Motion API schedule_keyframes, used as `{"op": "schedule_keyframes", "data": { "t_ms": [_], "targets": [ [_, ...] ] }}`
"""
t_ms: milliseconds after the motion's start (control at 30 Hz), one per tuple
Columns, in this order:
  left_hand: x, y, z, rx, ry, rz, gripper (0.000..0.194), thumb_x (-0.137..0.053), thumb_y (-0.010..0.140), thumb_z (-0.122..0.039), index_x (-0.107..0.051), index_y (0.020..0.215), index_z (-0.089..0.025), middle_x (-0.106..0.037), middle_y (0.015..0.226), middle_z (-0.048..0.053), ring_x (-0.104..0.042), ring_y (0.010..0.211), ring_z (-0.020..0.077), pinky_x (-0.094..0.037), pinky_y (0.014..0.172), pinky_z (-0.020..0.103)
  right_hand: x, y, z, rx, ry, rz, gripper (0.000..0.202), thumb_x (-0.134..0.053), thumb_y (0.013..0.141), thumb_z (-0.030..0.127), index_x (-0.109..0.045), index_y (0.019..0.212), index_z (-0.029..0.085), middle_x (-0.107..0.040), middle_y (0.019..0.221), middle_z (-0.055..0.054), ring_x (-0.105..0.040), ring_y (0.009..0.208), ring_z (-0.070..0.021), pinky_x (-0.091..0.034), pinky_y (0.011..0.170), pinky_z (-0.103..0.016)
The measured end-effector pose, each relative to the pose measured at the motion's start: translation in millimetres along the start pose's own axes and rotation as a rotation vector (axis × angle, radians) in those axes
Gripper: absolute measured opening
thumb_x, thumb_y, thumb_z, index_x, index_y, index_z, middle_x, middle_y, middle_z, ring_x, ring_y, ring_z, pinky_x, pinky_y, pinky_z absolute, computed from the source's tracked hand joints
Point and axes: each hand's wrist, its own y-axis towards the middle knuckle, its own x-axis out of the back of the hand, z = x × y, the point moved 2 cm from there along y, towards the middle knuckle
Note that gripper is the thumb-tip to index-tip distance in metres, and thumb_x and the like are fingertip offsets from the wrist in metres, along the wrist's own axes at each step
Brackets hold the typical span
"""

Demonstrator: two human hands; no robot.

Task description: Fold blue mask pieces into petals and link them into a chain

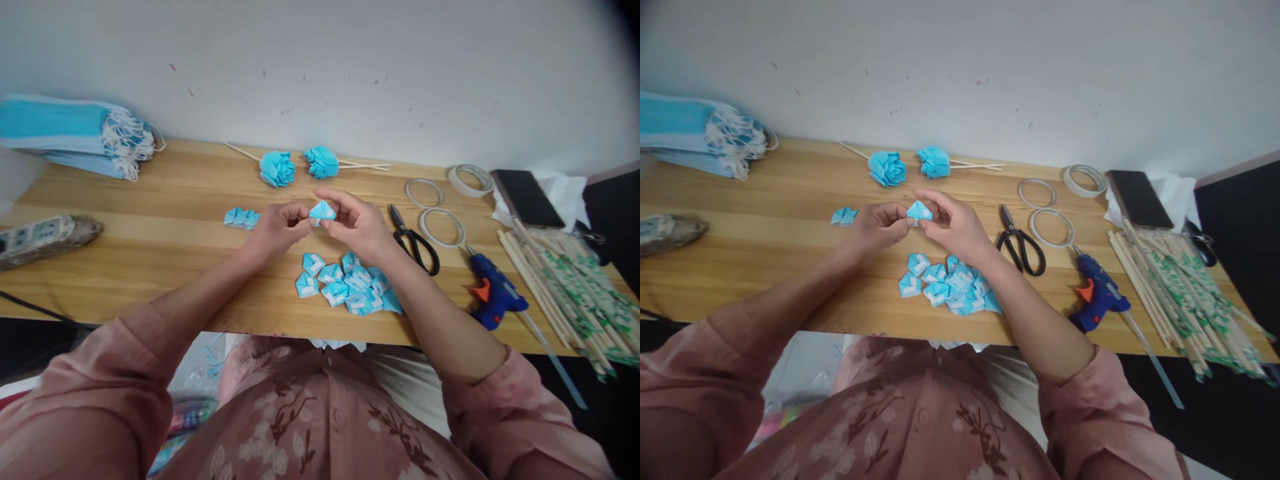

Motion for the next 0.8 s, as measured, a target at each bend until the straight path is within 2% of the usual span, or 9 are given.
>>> {"op": "schedule_keyframes", "data": {
  "t_ms": [167,367,633,800],
  "targets": [
    [-0.5,0.4,1.7,-0.026,0.022,0.006,0.025,-0.061,0.078,-0.031,-0.046,0.063,-0.018,-0.039,0.056,-0.005,-0.031,0.053,0.0067,-0.023,0.050,0.023,-0.4,-0.2,-1.1,-0.003,-0.047,-0.010,0.048,-0.068,0.080,0.027,-0.067,0.127,0.023,-0.072,0.096,-0.002,-0.066,0.087,-0.0180,-0.057,0.084,-0.036],
    [2.6,0.6,0.1,-0.018,0.030,0.006,0.026,-0.060,0.080,-0.030,-0.044,0.062,-0.019,-0.039,0.055,-0.006,-0.029,0.052,0.0070,-0.022,0.050,0.024,0.9,0.1,-2.2,-0.009,0.011,-0.005,0.048,-0.069,0.079,0.028,-0.068,0.127,0.023,-0.074,0.102,-0.003,-0.069,0.093,-0.0191,-0.057,0.086,-0.036],
    [3.2,1.0,-0.1,-0.025,0.015,0.005,0.025,-0.060,0.080,-0.029,-0.047,0.062,-0.019,-0.039,0.055,-0.005,-0.031,0.052,0.0073,-0.022,0.049,0.023,5.3,0.0,0.1,-0.012,-0.044,-0.061,0.050,-0.073,0.079,0.031,-0.069,0.128,0.022,-0.072,0.094,-0.001,-0.066,0.084,-0.0175,-0.058,0.081,-0.034],
    [3.8,1.7,1.0,-0.043,0.024,0.005,0.026,-0.060,0.081,-0.028,-0.046,0.062,-0.019,-0.039,0.055,-0.005,-0.030,0.052,0.0073,-0.023,0.049,0.023,7.9,0.5,-0.2,-0.035,-0.015,-0.012,0.054,-0.073,0.081,0.038,-0.067,0.132,0.024,-0.073,0.103,-0.003,-0.068,0.094,-0.0198,-0.058,0.087,-0.036]
  ]
}}
